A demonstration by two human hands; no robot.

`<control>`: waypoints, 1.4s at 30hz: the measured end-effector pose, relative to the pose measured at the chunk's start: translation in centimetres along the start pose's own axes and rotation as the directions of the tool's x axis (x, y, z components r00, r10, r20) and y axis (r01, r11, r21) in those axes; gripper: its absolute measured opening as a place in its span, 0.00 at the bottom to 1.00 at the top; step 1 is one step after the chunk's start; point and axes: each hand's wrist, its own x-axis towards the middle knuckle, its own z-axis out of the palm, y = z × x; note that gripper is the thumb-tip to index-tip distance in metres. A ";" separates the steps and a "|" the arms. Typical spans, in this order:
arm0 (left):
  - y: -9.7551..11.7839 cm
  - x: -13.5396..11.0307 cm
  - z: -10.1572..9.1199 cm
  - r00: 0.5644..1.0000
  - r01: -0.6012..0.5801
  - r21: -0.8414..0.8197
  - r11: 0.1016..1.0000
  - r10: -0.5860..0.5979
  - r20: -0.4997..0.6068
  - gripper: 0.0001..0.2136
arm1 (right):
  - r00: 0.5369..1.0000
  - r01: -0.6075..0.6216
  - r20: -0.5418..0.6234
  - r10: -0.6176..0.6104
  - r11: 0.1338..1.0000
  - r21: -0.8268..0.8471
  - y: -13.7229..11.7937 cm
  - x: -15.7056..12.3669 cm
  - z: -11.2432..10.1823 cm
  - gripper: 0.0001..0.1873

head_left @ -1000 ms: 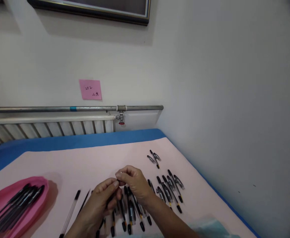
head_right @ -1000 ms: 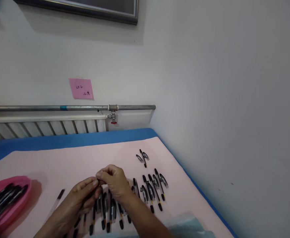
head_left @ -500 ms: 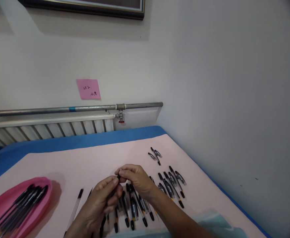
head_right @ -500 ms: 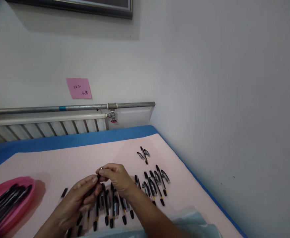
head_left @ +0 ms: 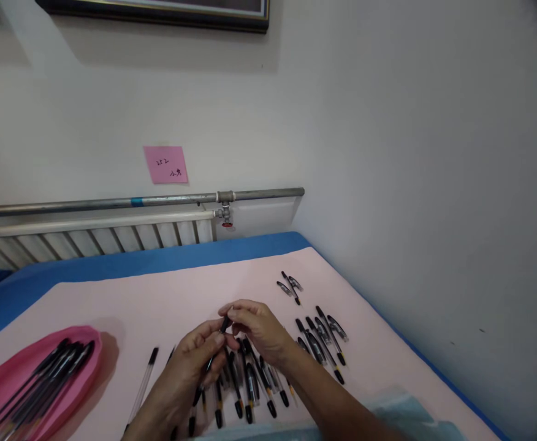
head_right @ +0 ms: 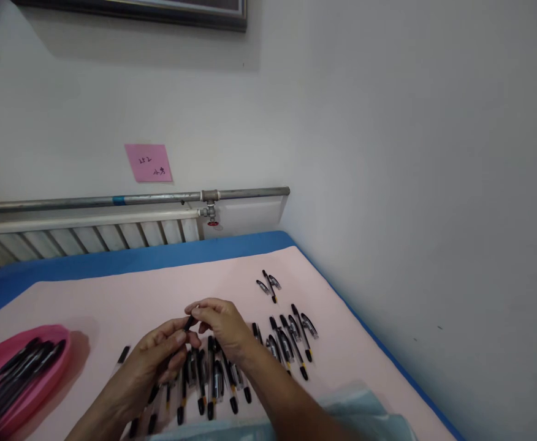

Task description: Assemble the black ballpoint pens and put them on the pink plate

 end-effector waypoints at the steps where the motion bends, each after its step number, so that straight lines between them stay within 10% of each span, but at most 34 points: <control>1: 0.0 0.0 0.0 1.000 -0.004 0.010 1.000 0.004 -0.005 0.17 | 1.000 0.005 -0.024 -0.005 1.000 -0.002 0.1 0.0 0.1 0.10; 5: -0.2 0.0 0.2 0.999 0.009 0.071 0.997 -0.006 -0.039 0.20 | 0.982 0.026 -0.184 -0.041 0.996 -0.085 0.2 0.0 0.3 0.09; 11: 0.0 -0.1 0.2 0.995 -0.030 0.054 0.998 0.035 -0.093 0.21 | 1.000 -0.002 -0.031 0.003 0.999 0.037 -0.1 0.0 -0.1 0.11; 22: -0.1 0.1 0.1 0.995 -0.011 0.097 0.995 0.021 -0.093 0.18 | 0.996 0.019 -0.086 -0.019 1.000 -0.001 -0.1 -0.1 0.1 0.08; 26: -0.1 0.1 0.2 0.991 -0.027 0.183 0.983 0.051 -0.127 0.18 | 0.996 0.010 -0.089 -0.029 0.979 -0.205 -0.1 0.2 -0.4 0.11; 28: -0.2 0.2 0.0 0.989 -0.001 0.200 0.980 0.031 -0.144 0.17 | 0.986 0.003 -0.138 -0.095 0.834 -0.552 -0.3 0.6 -1.6 0.16; 30: -0.4 0.4 -0.3 0.989 0.031 0.197 0.980 -0.001 -0.151 0.17 | 0.943 -0.057 -0.204 -0.264 0.475 -0.878 -0.5 1.0 -3.8 0.17; 32: -0.7 0.6 -0.6 0.987 0.049 0.188 0.981 -0.019 -0.158 0.18 | 0.902 -0.163 -0.262 -0.343 0.291 -0.943 -0.6 1.3 -6.3 0.15; 42: -1.3 0.8 -0.6 0.989 0.064 0.162 0.985 -0.041 -0.142 0.17 | 0.900 -0.327 -0.328 -0.286 0.051 -0.944 1.1 2.2 -10.9 0.14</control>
